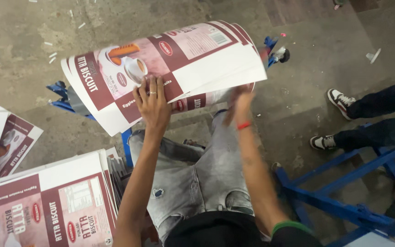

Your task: The person uses a red utility knife to cut a large roll of printed cardboard into individual sheets on a blue metal stand. They then stack the cut sheets and place them onto a nearby pile.

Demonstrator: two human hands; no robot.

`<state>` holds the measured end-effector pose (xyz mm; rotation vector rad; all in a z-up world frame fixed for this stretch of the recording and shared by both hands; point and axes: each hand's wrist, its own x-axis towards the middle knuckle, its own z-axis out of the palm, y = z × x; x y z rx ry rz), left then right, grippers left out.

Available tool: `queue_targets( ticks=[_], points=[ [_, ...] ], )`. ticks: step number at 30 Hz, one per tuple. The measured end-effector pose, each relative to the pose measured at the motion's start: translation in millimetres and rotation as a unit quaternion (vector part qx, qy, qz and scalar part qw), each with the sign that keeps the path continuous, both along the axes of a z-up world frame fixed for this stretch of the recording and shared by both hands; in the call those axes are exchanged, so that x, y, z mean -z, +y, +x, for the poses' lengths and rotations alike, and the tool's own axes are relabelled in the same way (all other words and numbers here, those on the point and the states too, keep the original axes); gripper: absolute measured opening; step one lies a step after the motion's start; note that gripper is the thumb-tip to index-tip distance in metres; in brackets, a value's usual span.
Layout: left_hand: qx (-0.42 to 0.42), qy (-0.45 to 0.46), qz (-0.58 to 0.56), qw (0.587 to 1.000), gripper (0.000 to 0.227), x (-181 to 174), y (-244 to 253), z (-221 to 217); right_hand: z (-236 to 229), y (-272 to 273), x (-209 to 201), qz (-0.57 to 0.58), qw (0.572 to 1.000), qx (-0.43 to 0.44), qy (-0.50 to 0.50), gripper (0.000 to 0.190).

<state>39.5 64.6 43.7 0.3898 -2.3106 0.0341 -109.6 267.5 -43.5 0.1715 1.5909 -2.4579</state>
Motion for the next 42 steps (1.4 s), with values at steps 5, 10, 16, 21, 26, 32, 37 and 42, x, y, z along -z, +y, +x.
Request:
queue_targets(
  ticks=[5, 10, 16, 21, 26, 32, 37, 42],
  points=[
    [0.002, -0.044, -0.063, 0.997, 0.051, -8.5, -3.2, 19.3, 111.3, -63.9, 5.8, -0.047, 0.947, -0.3, -0.101, 0.018],
    [0.031, -0.109, 0.02, 0.993, 0.06, -17.4, -31.7, 19.5, 79.3, -27.3, 7.9, -0.108, 0.978, -0.168, -0.053, 0.022],
    [0.024, -0.134, -0.02, 0.99, 0.062, -15.6, -30.6, -16.1, 5.6, 36.3, 5.4, -0.125, 0.991, 0.048, 0.021, 0.026],
    [0.044, -0.15, -0.001, 0.988, 0.061, -29.2, -41.7, -21.7, 6.9, 23.1, -1.0, -0.103, 0.994, 0.016, -0.011, 0.028],
    [0.031, -0.2, 0.125, 0.971, 0.044, -38.8, -69.7, -64.1, 3.7, 31.6, -14.1, -0.119, 0.988, -0.079, -0.05, 0.021],
    [-0.014, -0.169, 0.027, 0.985, 0.04, 0.9, -87.9, -100.3, -50.0, 53.2, -1.8, -0.108, 0.99, -0.064, -0.066, 0.02],
    [-0.021, -0.154, 0.022, 0.988, 0.044, 18.1, -81.9, -99.0, -59.7, 23.5, 0.8, -0.119, 0.991, 0.003, -0.063, 0.02],
    [-0.017, -0.142, -0.055, 0.988, 0.043, 6.2, -59.0, -59.2, 42.7, -29.2, -27.8, -0.121, 0.975, -0.16, -0.099, 0.02]
  ],
)
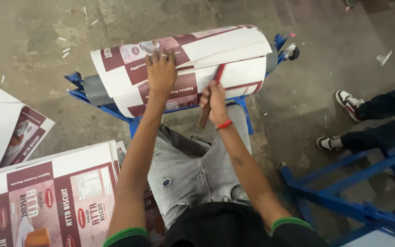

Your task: The person uses a red utility knife to cut a large roll of printed cardboard into individual sheets on a blue metal stand. They then stack the cut sheets and place them onto a nearby pile.

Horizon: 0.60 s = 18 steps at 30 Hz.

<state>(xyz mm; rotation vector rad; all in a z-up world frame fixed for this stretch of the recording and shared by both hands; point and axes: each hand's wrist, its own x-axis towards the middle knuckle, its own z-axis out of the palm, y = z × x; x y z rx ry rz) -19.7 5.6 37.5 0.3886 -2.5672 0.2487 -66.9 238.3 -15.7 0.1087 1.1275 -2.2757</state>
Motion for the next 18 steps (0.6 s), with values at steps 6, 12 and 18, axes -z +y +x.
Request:
queue_targets(
  ticks=[6, 12, 18],
  points=[
    [0.086, -0.086, -0.075, 0.99, 0.069, -44.4, 9.4, 31.6, -5.6, 79.9, -55.3, -0.097, 0.973, -0.205, -0.04, 0.017],
    [0.147, -0.215, -0.156, 0.953, 0.021, -77.4, 6.5, 31.5, 93.8, 155.9, -34.0, 0.333, 0.864, -0.369, 0.077, 0.039],
    [0.125, -0.163, -0.171, 0.964, 0.03, -63.2, 25.9, 54.3, 161.3, 197.4, -16.7, 0.214, 0.546, -0.485, 0.649, 0.032]
  ],
)
